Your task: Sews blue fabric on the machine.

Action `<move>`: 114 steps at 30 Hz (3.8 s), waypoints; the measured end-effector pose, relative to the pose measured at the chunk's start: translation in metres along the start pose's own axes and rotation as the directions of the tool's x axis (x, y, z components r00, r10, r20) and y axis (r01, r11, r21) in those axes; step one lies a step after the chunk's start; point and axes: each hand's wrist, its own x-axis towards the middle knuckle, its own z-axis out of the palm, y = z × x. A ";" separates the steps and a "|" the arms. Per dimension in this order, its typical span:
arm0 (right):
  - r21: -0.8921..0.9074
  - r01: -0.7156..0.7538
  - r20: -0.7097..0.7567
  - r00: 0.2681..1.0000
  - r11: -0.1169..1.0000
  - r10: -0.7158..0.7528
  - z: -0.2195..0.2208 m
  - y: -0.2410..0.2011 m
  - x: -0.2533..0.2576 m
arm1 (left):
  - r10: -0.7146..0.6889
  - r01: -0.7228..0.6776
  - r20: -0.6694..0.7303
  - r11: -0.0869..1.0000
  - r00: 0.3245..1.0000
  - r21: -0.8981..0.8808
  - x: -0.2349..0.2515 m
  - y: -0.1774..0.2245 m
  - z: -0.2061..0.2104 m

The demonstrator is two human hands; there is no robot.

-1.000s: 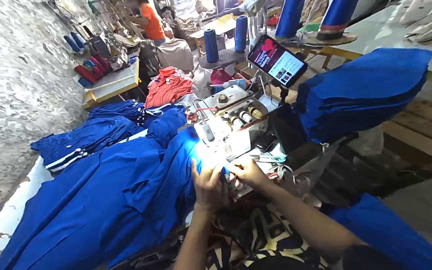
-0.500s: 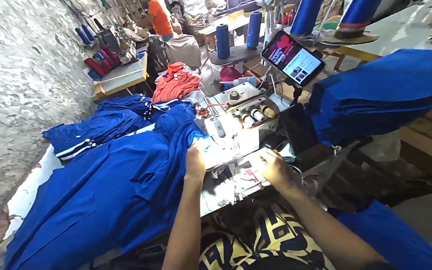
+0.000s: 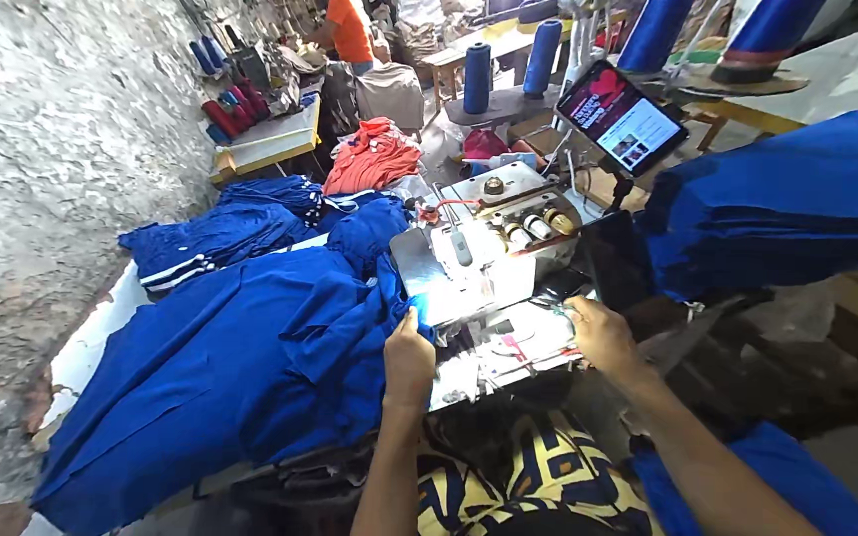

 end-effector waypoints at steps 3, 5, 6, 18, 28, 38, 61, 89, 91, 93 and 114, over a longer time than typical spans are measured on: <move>0.144 0.019 0.044 0.999 0.989 -0.026 -0.005 -0.020 0.003 | -0.083 0.082 0.033 0.996 0.996 0.022 0.001 -0.005 -0.022; 0.188 0.062 0.058 0.996 0.980 -0.075 -0.004 -0.033 0.007 | -0.114 0.114 0.030 0.993 0.993 0.031 0.001 -0.005 -0.037; 0.189 0.108 0.039 0.992 0.976 -0.118 -0.002 -0.040 0.010 | -0.118 0.117 0.026 0.993 0.993 0.023 -0.001 -0.003 -0.045; -0.143 0.486 -0.149 0.851 0.862 -0.504 0.047 -0.089 0.045 | 0.348 -0.342 0.158 0.938 0.924 -0.062 -0.069 0.049 -0.022; -0.001 0.154 0.039 0.987 0.988 -0.154 0.028 0.016 -0.012 | 0.477 -0.438 0.197 0.874 0.856 -0.211 -0.049 -0.024 -0.011; 0.320 0.291 0.242 0.895 0.901 -0.375 0.065 -0.063 -0.037 | 0.622 -0.643 0.162 0.738 0.766 0.207 -0.012 -0.040 0.021; 0.677 0.219 0.156 0.890 0.702 -0.428 0.024 -0.057 -0.008 | 0.436 -0.438 -0.165 0.899 0.885 0.026 0.076 -0.099 -0.157; -0.180 0.209 -0.435 0.859 0.961 -0.269 0.022 -0.102 0.075 | 0.326 -0.289 0.052 0.893 0.944 -0.345 0.057 0.041 0.064; -0.197 0.282 -0.457 0.821 0.939 -0.343 0.024 -0.098 0.077 | 0.317 -0.271 0.076 0.895 0.945 -0.354 0.058 0.040 0.065; -0.212 0.355 -0.460 0.786 0.910 -0.414 0.027 -0.093 0.079 | 0.328 -0.283 0.068 0.889 0.942 -0.361 0.059 0.039 0.064; 0.105 0.440 0.089 0.889 0.892 -0.449 0.055 -0.075 -0.003 | -0.224 0.234 -0.066 0.921 0.972 0.312 0.051 -0.104 -0.093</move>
